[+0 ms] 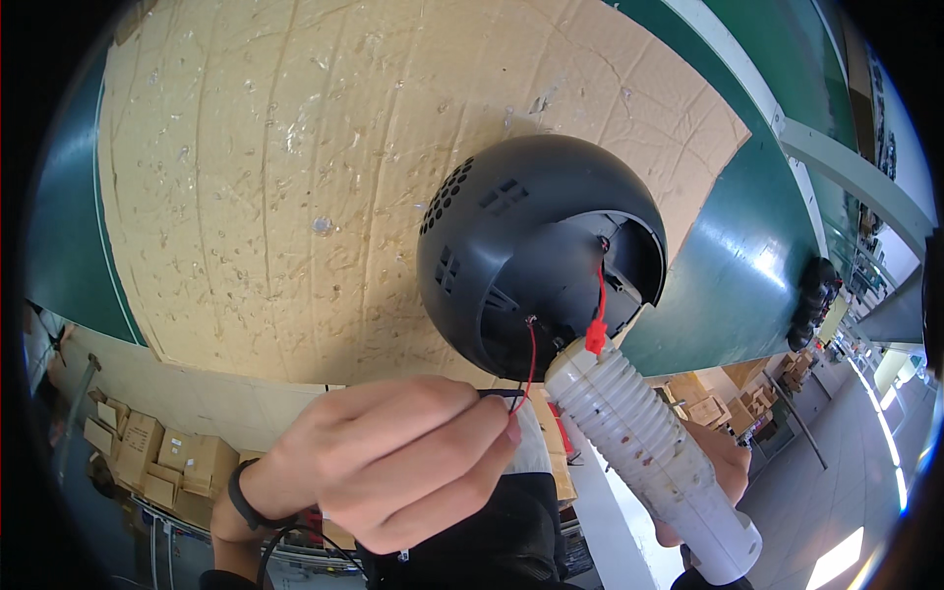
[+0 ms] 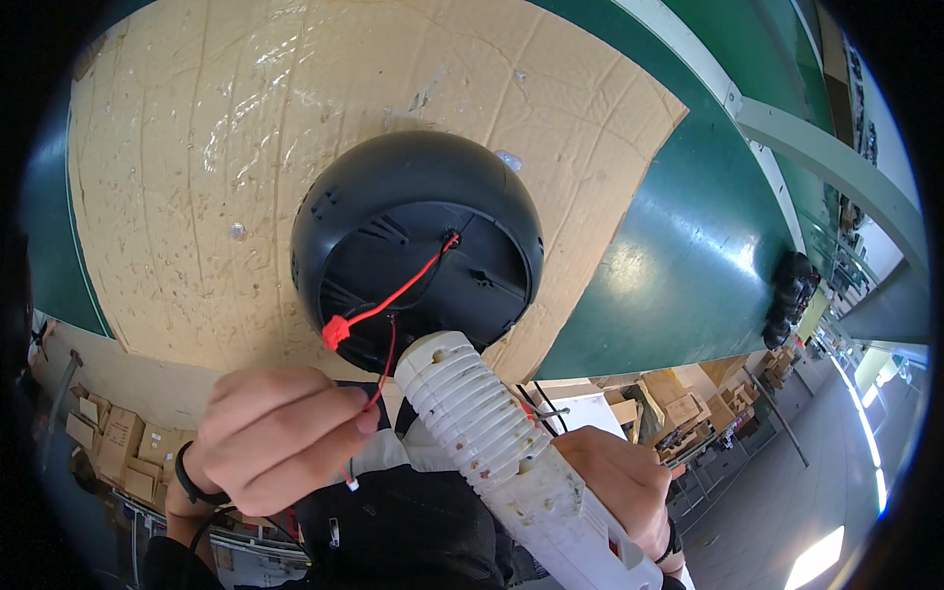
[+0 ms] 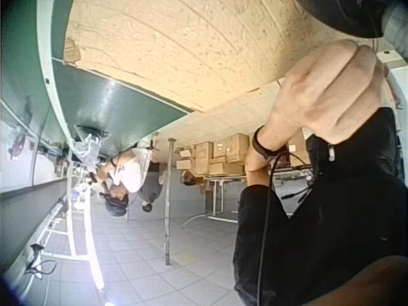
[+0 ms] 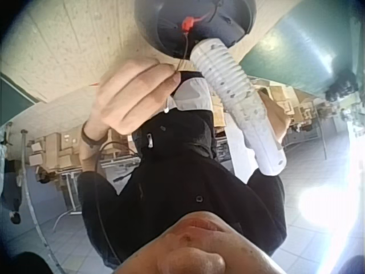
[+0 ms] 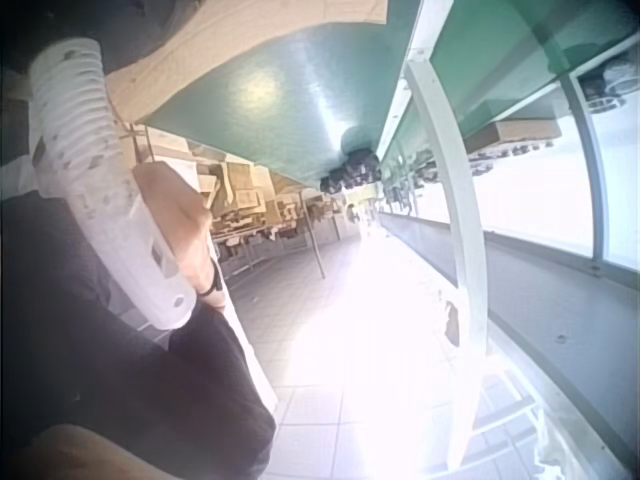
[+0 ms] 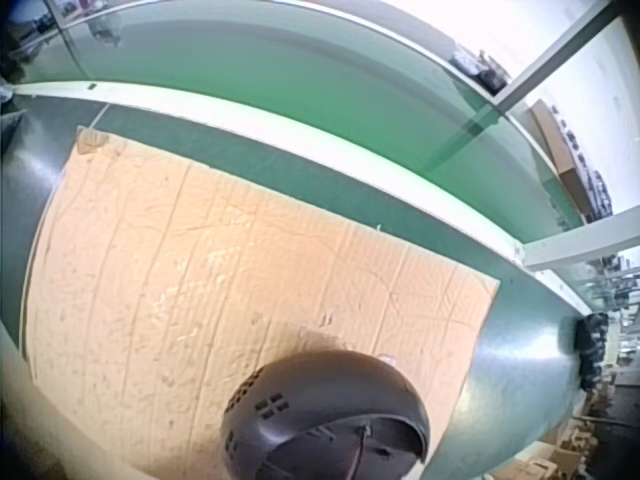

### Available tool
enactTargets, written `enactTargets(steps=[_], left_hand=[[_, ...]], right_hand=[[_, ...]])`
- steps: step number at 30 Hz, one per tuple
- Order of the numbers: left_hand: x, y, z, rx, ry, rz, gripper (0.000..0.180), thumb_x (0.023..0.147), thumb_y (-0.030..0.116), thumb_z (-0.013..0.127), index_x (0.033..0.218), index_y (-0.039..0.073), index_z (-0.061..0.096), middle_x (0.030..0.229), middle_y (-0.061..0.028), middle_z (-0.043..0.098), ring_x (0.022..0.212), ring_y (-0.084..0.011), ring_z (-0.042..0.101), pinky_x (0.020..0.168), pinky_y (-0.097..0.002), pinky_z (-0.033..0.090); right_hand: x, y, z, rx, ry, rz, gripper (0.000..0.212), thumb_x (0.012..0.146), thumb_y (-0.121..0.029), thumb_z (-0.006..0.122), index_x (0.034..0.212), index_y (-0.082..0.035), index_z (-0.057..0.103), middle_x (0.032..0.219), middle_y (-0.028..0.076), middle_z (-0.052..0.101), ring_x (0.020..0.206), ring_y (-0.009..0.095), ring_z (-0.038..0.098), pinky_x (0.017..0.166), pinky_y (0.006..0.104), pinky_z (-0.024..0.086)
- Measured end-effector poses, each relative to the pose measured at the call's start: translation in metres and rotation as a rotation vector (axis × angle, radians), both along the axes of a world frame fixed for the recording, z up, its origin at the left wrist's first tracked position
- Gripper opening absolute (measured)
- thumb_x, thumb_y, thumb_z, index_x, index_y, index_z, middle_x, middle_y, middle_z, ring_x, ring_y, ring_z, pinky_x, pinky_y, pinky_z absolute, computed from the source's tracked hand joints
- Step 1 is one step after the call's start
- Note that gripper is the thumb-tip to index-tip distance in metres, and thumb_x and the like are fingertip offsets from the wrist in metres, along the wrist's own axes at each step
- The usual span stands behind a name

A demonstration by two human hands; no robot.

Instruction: Using a glue gun to attach wires to circular plastic components on an assembly line.

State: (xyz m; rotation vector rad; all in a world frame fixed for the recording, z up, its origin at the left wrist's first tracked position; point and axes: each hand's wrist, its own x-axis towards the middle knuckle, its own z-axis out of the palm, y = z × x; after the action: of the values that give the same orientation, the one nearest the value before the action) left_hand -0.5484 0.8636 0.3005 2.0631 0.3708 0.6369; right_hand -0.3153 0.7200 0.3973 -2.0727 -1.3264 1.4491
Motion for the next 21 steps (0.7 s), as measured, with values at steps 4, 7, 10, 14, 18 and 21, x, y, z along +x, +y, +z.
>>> enactTargets(steps=[4,7,10,14,18,21], left_hand=[[0.001,0.015,0.007,-0.09,-0.012,0.087,0.023,0.068,-0.001,0.077,0.089,0.002,0.068,0.086,-0.0093,0.067,0.068,-0.0202,0.064,0.053,-0.0272,0.048],[0.008,0.027,0.001,-0.232,-0.095,0.143,0.026,0.068,-0.001,0.08,0.091,0.003,0.067,0.086,-0.0088,0.067,0.066,-0.0203,0.064,0.054,-0.0281,0.048],[0.014,0.033,-0.005,-0.232,-0.124,0.156,0.031,0.067,-0.002,0.082,0.092,0.003,0.065,0.086,-0.0108,0.066,0.065,-0.021,0.063,0.054,-0.0295,0.047],[0.021,0.037,-0.009,-0.286,-0.165,0.158,0.033,0.066,-0.006,0.081,0.094,0.002,0.065,0.084,-0.0128,0.066,0.065,-0.0212,0.063,0.054,-0.0289,0.046],[0.026,0.037,-0.018,-0.297,-0.195,0.16,0.032,0.066,-0.009,0.078,0.094,0.0,0.065,0.083,-0.0139,0.066,0.066,-0.0207,0.063,0.055,-0.0274,0.047],[0.03,0.037,-0.023,-0.331,-0.247,0.157,0.03,0.067,-0.009,0.078,0.093,-0.001,0.065,0.083,-0.0151,0.066,0.066,-0.0207,0.063,0.057,-0.0267,0.048]], right_hand=[[0.0,0.0,0.01,0.003,-0.036,-0.011,0.02,0.068,-0.008,0.071,0.083,0.004,0.065,0.08,0.017,0.067,0.068,0.028,0.069,0.058,0.0325,0.055],[-0.001,-0.002,0.009,0.014,-0.032,-0.013,0.02,0.068,-0.009,0.071,0.083,0.004,0.066,0.08,0.017,0.068,0.067,0.028,0.069,0.058,0.0324,0.055],[-0.001,-0.003,0.008,0.024,-0.026,-0.012,0.021,0.068,-0.009,0.071,0.083,0.004,0.066,0.08,0.017,0.068,0.067,0.028,0.069,0.057,0.0322,0.055],[-0.002,-0.005,0.009,0.035,-0.026,-0.016,0.021,0.068,-0.009,0.071,0.084,0.004,0.066,0.081,0.017,0.068,0.066,0.028,0.069,0.056,0.032,0.055],[-0.006,-0.005,0.012,-0.018,0.0,-0.06,0.021,0.068,-0.009,0.071,0.084,0.004,0.066,0.081,0.017,0.068,0.067,0.028,0.069,0.057,0.032,0.054],[-0.007,-0.006,0.015,-0.009,-0.049,-0.042,0.023,0.068,-0.009,0.072,0.085,0.004,0.066,0.081,0.017,0.068,0.068,0.028,0.069,0.058,0.0323,0.055]])
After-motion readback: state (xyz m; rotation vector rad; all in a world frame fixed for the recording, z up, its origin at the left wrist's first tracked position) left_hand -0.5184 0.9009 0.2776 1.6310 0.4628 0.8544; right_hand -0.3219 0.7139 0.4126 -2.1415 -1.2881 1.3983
